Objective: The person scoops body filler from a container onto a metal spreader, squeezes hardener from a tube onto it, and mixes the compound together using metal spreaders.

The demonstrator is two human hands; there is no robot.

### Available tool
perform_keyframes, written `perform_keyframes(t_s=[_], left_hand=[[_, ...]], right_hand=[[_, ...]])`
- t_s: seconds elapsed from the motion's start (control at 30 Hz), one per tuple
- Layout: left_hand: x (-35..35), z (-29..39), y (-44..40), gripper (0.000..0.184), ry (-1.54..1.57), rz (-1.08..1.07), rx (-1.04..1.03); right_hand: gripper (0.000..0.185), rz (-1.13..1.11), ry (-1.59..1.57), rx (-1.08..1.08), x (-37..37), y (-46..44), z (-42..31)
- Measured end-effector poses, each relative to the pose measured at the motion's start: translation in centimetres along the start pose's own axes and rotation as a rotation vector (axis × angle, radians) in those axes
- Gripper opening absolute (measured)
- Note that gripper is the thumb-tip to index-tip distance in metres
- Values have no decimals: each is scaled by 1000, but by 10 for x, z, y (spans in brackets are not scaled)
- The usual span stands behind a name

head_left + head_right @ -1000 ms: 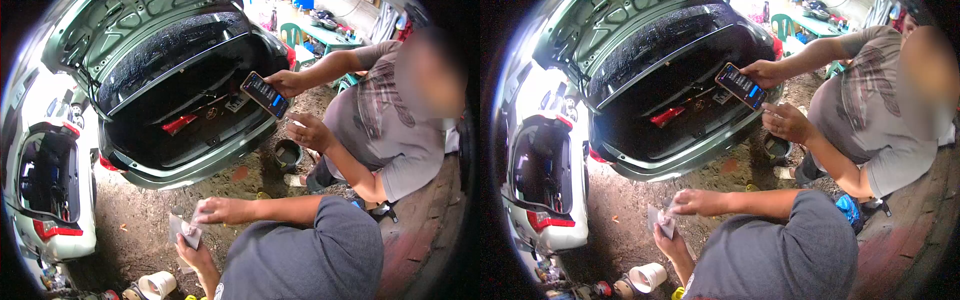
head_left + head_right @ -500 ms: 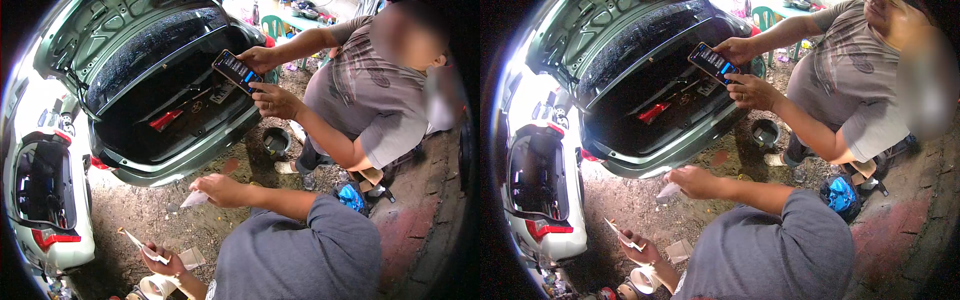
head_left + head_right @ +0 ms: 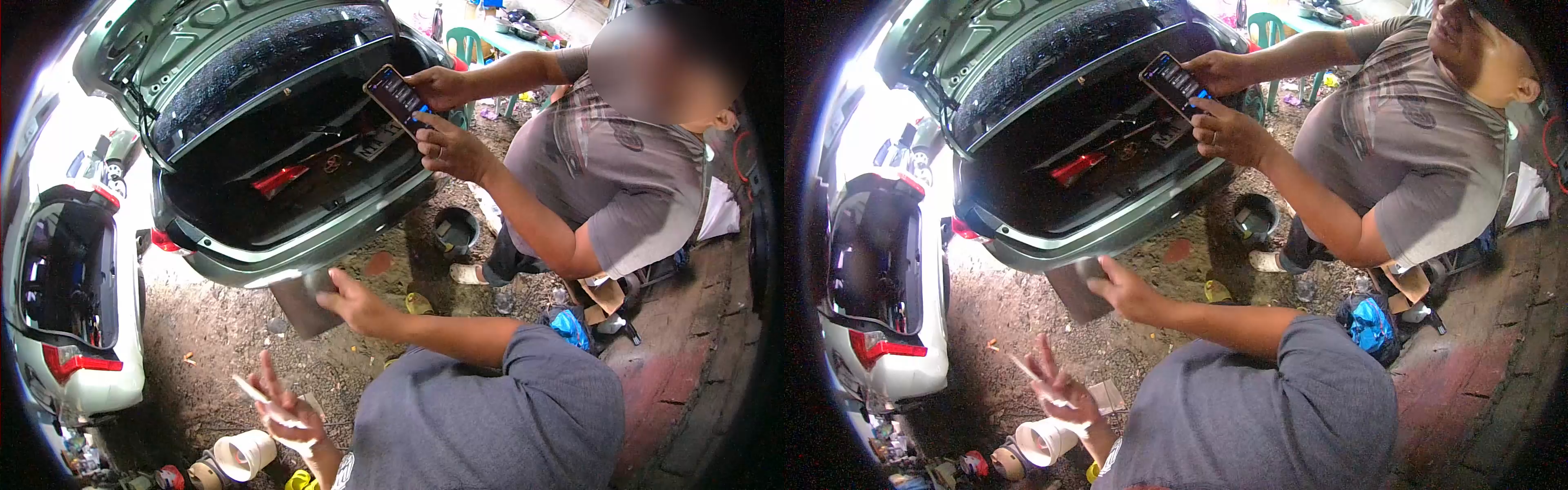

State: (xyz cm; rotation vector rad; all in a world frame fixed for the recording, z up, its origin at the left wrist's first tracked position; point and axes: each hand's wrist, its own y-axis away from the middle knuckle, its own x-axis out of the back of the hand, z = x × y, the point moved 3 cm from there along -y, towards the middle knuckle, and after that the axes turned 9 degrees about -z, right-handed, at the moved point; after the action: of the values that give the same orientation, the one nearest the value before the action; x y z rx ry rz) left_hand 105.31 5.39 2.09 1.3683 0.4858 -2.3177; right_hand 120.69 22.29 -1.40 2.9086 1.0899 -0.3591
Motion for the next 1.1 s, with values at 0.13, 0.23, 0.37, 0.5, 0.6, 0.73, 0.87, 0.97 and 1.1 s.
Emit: perform_keyframes(t_s=[0.13,0.23,0.37,0.5,0.6,0.73,0.87,0.97,1.1], left_hand=[[2,-25,18,53,-85,-78,210],[3,-28,17,58,-251,-54,244],[8,-25,13,48,-384,-3,256],[26,-25,5,34,-441,128,241],[39,-12,0,33,-415,184,208],[42,6,-6,35,-550,188,94],[46,15,-17,36,-433,79,73],[46,17,-20,36,-329,-14,78],[45,19,-20,38,-255,-70,69]], right_hand=[[61,271,-778,-127,-34,-22,-12],[60,115,-527,-182,-52,-24,-8],[56,76,-457,-83,-67,-24,15],[52,-3,-394,-87,-59,-30,18],[40,232,-152,170,-30,-17,-34],[30,-358,-346,296,-45,16,-156],[45,-652,-293,736,-82,23,-222],[48,-732,-310,771,-96,22,-231],[48,-804,-374,747,-96,30,-228]])
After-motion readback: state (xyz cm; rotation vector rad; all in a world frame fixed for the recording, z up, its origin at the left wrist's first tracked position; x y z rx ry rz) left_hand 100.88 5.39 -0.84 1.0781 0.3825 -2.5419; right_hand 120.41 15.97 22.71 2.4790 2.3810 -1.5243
